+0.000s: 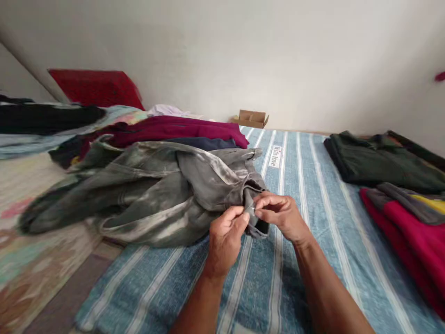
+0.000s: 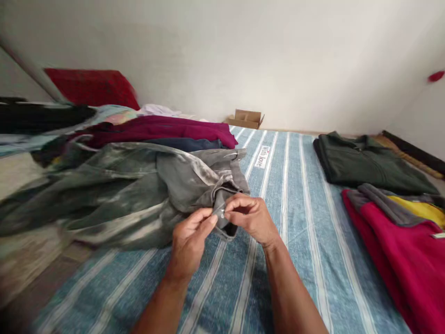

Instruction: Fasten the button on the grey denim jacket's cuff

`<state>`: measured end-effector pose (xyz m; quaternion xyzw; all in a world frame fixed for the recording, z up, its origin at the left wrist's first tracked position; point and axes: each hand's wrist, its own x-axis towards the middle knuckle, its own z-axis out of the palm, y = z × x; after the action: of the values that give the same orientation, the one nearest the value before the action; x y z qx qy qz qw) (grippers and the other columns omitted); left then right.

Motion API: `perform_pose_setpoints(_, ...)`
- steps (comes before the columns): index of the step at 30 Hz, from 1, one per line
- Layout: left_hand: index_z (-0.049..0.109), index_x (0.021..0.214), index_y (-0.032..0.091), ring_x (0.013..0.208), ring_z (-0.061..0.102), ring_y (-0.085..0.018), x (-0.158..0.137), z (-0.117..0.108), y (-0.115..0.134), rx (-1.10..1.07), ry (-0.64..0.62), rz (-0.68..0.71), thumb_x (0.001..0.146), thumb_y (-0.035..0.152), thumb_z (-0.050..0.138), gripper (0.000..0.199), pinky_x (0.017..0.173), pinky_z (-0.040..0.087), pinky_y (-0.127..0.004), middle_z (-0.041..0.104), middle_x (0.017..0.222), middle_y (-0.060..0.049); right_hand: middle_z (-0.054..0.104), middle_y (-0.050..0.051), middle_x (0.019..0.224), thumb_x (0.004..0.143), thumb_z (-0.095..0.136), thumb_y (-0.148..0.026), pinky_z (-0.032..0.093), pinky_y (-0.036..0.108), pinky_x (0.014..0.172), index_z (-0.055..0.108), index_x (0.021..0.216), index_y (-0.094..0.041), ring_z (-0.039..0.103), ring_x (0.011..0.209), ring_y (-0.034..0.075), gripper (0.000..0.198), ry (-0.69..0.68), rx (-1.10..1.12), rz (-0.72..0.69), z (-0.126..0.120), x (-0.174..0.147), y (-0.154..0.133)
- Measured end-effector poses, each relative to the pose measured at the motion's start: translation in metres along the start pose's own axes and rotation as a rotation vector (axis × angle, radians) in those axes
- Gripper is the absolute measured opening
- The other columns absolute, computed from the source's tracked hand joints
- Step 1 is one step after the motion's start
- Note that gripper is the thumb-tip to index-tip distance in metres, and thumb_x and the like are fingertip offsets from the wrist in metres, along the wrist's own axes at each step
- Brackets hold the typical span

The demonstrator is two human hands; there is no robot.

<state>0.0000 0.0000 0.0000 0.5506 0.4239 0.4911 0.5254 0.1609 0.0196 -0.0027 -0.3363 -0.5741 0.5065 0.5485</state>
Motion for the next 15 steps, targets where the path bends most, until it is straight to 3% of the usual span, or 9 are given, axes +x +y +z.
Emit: perform_pose_setpoints(15,0.057,0.077,0.013,0.060,0.039,-0.006,0.0009,0.0046,0.0027,-0.068,0.025,0.007,0.080,0.039,0.060,0.026,0.056,0.031,-0.017,0.049,0.065,0.003,0.060,0.002,0.087,0.070,0.075,-0.022,0.042,0.028,0.071,0.066,0.076,-0.020,0.054,0.079,0.014,0.011,-0.039,0.007,-0.006,-0.0002,-0.0011,-0.0010)
